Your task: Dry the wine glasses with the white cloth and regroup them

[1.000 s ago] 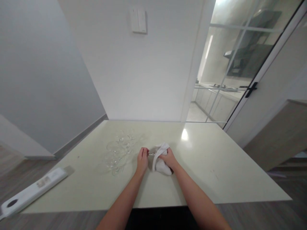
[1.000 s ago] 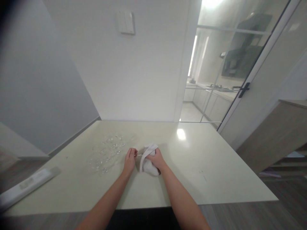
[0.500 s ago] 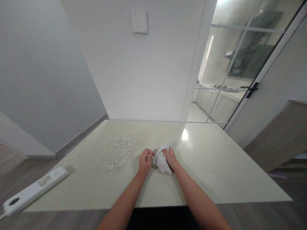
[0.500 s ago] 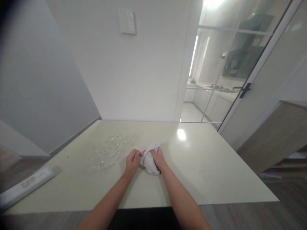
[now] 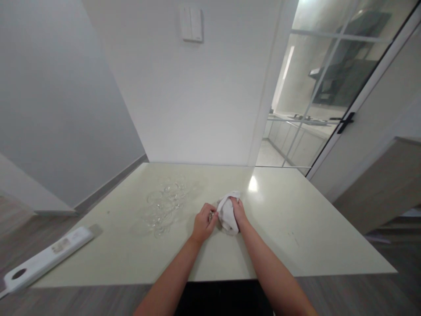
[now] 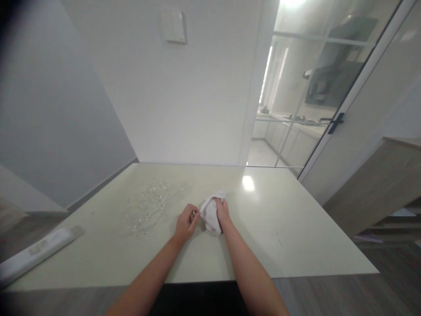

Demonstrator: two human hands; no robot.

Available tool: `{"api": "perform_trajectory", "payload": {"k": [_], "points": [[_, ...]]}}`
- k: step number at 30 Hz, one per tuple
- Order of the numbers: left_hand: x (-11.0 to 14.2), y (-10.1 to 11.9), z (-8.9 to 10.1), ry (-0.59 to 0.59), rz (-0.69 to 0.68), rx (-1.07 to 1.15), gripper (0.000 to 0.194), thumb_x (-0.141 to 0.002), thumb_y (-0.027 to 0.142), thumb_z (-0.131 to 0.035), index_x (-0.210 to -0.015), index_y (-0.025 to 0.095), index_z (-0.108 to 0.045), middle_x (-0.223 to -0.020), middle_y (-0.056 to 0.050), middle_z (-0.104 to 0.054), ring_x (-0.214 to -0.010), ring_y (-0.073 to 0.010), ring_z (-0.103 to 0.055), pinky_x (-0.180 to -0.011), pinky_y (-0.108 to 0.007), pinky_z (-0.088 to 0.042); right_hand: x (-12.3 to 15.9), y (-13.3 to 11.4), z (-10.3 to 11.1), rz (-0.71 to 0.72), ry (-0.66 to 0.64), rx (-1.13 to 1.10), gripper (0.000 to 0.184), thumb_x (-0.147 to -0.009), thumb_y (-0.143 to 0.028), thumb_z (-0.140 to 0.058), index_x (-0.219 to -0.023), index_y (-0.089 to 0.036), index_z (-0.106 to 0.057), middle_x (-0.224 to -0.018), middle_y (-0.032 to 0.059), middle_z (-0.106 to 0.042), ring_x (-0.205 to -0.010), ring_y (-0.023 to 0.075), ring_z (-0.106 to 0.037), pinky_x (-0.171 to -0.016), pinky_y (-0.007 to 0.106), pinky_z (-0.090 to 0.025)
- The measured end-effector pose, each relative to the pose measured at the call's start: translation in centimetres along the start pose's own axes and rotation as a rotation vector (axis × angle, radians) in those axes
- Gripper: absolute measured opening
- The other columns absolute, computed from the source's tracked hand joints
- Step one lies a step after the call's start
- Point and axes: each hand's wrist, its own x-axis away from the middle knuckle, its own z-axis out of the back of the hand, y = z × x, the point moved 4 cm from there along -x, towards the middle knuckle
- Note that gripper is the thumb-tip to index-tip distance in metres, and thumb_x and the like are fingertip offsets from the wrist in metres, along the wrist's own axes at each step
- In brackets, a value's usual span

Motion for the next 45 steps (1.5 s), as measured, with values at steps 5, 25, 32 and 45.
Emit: {"api": "perform_trajectory", "payload": {"k": [5, 25, 32, 45], "points": [[-1.1, -2.9, 1.1, 0.219, 0.370, 0.266, 0.031, -0.085, 0.046, -0.043, -0.071, 0.020, -0.052, -0.060, 0.002, -0.049, -0.049, -0.0108, -0.043, -0.046, -0.022, -0.033, 1.3, -1.0, -1.0, 0.219, -0.211, 0.164, 0.045, -0.063, -0.038, -0.072, -0.102, -0.018, -0.062, -0.101, 0.0056, -0.067, -0.095, 0.0222, -0.060, -0.090, 0.035, -0.045], [-1.2, -4.3, 1.2, 0.140, 0.466, 0.458, 0.035, -0.083, 0.048, -0.045, -0.068, 0.019, -0.053, -0.050, 0.005, -0.042, -0.037, -0.0069, -0.033, -0.037, -0.020, -0.023, 2.3, -1.4, -1.3, 0.148, -0.478, 0.086, 0.031, -0.057, -0.033, -0.073, -0.086, -0.021, -0.069, -0.093, 0.0045, -0.071, -0.093, 0.0241, -0.063, -0.090, 0.037, -0.047], [-1.0, -3.9, 1.2, 0.124, 0.407, 0.440, 0.035, -0.084, 0.050, -0.048, -0.069, 0.018, -0.053, -0.056, 0.004, -0.046, -0.040, -0.0073, -0.037, -0.038, -0.021, -0.025, 1.8, -1.5, -1.1, 0.331, -0.536, 0.195, 0.020, -0.061, -0.034, -0.068, -0.078, -0.023, -0.069, -0.088, 0.0037, -0.070, -0.089, 0.0240, -0.062, -0.091, 0.038, -0.045], [-1.0, -3.6, 1.3, 0.137, 0.375, 0.405, 0.037, -0.086, 0.050, -0.045, -0.071, 0.017, -0.054, -0.056, 0.004, -0.045, -0.041, -0.0069, -0.035, -0.039, -0.020, -0.024, 1.4, -1.0, -1.6, 0.283, -0.628, 0.220, 0.026, -0.064, -0.041, -0.067, -0.075, -0.018, -0.064, -0.080, 0.0042, -0.067, -0.081, 0.0211, -0.060, -0.081, 0.035, -0.048]]}}
